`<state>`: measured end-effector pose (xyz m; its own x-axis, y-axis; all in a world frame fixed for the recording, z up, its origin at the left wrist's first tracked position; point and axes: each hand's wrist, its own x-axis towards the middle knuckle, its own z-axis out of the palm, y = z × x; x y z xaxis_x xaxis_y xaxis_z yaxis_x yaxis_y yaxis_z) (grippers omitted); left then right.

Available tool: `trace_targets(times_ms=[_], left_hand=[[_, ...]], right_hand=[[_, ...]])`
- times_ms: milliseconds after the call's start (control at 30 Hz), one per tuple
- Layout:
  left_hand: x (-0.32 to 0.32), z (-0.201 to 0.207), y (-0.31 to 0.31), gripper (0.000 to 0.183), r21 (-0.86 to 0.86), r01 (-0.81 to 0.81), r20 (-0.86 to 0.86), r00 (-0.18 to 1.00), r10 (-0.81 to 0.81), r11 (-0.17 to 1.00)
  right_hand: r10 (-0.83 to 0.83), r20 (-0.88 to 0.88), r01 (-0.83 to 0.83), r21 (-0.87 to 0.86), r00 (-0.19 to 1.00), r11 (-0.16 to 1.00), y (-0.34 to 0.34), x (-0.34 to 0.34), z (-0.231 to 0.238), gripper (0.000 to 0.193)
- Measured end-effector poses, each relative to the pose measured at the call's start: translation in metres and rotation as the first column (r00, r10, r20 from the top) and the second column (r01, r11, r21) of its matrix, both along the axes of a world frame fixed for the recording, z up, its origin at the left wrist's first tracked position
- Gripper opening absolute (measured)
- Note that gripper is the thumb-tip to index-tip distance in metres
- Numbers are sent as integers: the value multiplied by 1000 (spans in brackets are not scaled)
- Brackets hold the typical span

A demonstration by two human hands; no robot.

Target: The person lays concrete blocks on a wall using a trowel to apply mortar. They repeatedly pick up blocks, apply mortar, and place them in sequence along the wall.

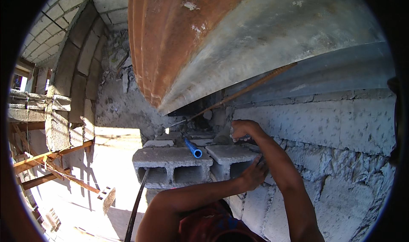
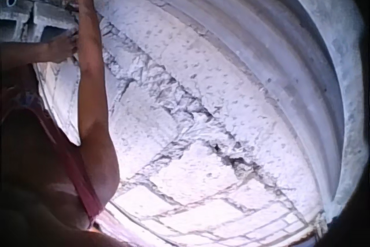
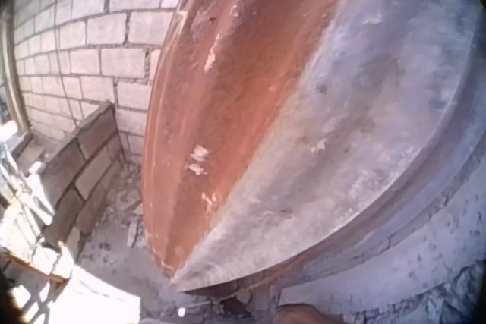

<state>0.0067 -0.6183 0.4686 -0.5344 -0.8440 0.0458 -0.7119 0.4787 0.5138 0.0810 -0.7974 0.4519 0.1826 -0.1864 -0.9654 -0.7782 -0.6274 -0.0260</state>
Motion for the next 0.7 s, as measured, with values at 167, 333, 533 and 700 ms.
trace_targets(times_ms=[167, 333, 533, 700], left_hand=[[1, -1, 0, 72, -102, -22, -5, 1000, 21, 995], [1, -7, -1, 75, -109, -11, -13, 1000, 9, 994], [-2, -14, 1, 74, -160, -20, -22, 1000, 17, 987], [-3, -11, -2, 62, -30, 51, -38, 998, -52, 998]], right_hand=[[66, 44, -67, 22, 997, 998, 11, 8, 15, 30], [90, 188, -105, 71, 978, 992, -6, -2, 26, 38], [-246, 219, 173, 304, 944, 937, -24, -37, 101, 50], [-473, 587, 356, 311, 657, 881, 36, -146, 192, 54]])
